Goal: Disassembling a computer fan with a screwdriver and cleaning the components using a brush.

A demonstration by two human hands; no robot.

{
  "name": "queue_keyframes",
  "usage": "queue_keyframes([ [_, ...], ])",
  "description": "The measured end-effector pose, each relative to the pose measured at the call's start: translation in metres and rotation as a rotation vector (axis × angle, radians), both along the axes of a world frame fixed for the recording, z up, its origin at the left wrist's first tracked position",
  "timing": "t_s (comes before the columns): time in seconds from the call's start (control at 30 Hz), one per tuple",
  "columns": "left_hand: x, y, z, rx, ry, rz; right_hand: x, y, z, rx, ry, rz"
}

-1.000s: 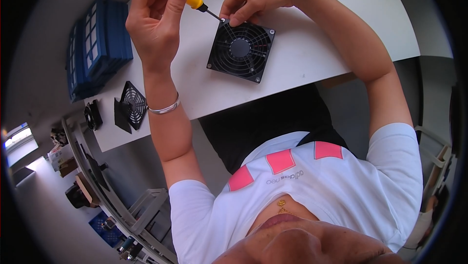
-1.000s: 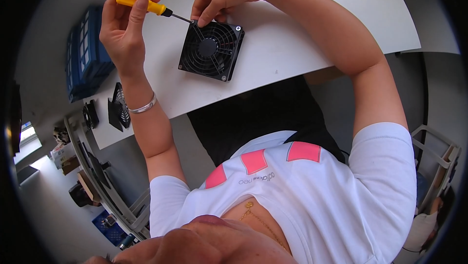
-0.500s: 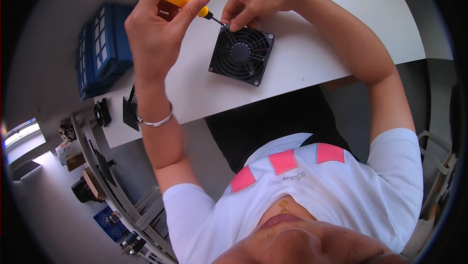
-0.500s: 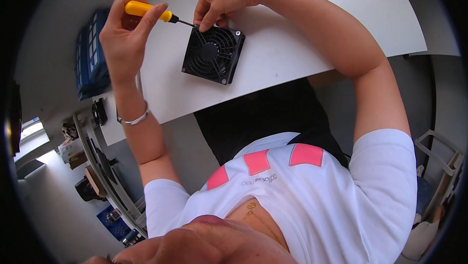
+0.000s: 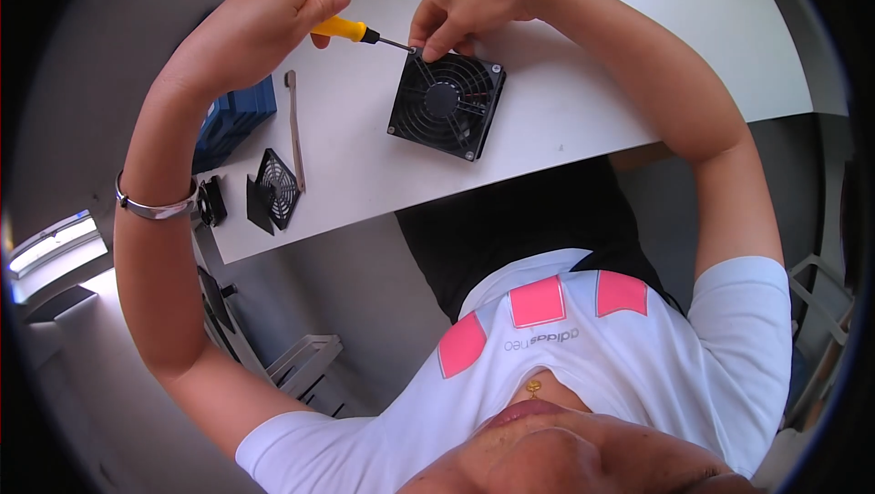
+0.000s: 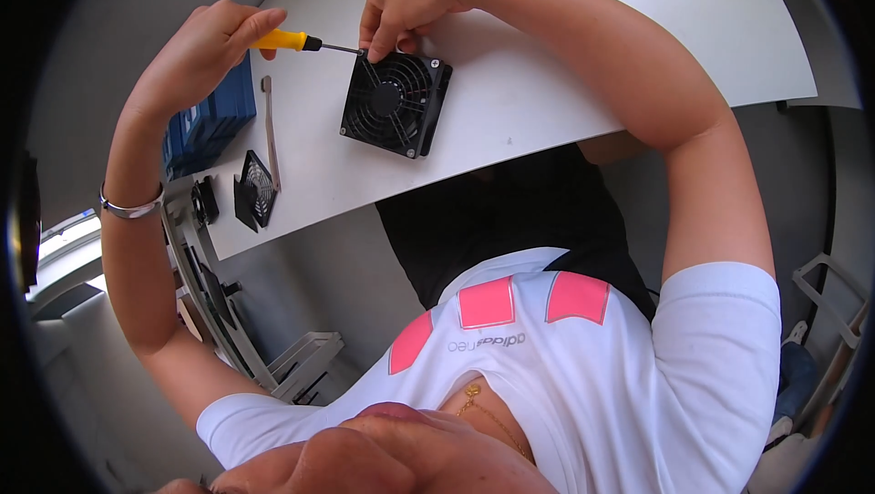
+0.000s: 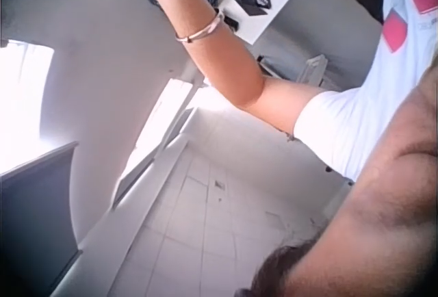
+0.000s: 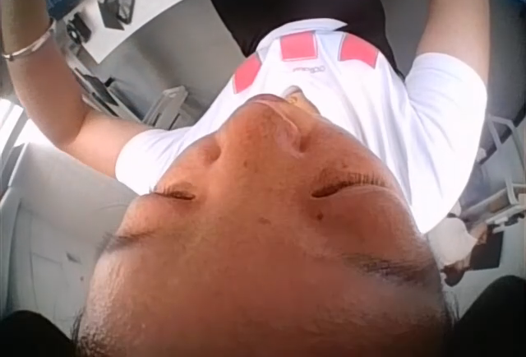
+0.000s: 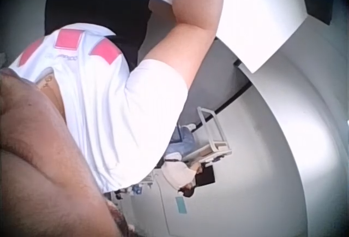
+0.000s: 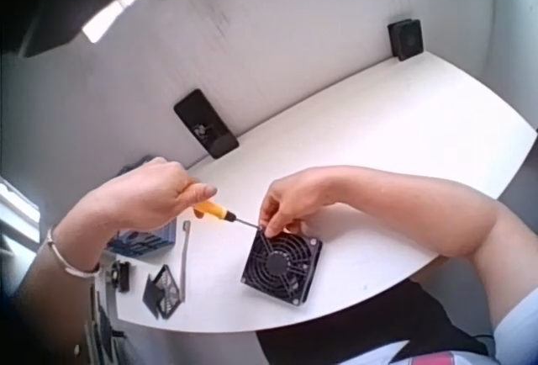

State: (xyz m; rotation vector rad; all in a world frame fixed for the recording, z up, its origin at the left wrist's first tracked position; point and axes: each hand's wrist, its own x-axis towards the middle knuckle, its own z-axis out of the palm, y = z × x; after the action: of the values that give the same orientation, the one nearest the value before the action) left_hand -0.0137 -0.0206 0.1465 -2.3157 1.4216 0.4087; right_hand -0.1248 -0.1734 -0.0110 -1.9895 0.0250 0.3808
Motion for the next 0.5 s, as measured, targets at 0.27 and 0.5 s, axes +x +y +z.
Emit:
queue_keyframes([
  [0.27,-0.019,0.014,-0.008,-0.230,-0.046,-0.129,-0.002,0.002,-0.002,0.015,-0.049,-0.013],
  [0.5,-0.012,0.025,-0.011,-0.222,-0.136,-0.466,0.006,0.000,0.012,0.114,0.111,0.082],
])
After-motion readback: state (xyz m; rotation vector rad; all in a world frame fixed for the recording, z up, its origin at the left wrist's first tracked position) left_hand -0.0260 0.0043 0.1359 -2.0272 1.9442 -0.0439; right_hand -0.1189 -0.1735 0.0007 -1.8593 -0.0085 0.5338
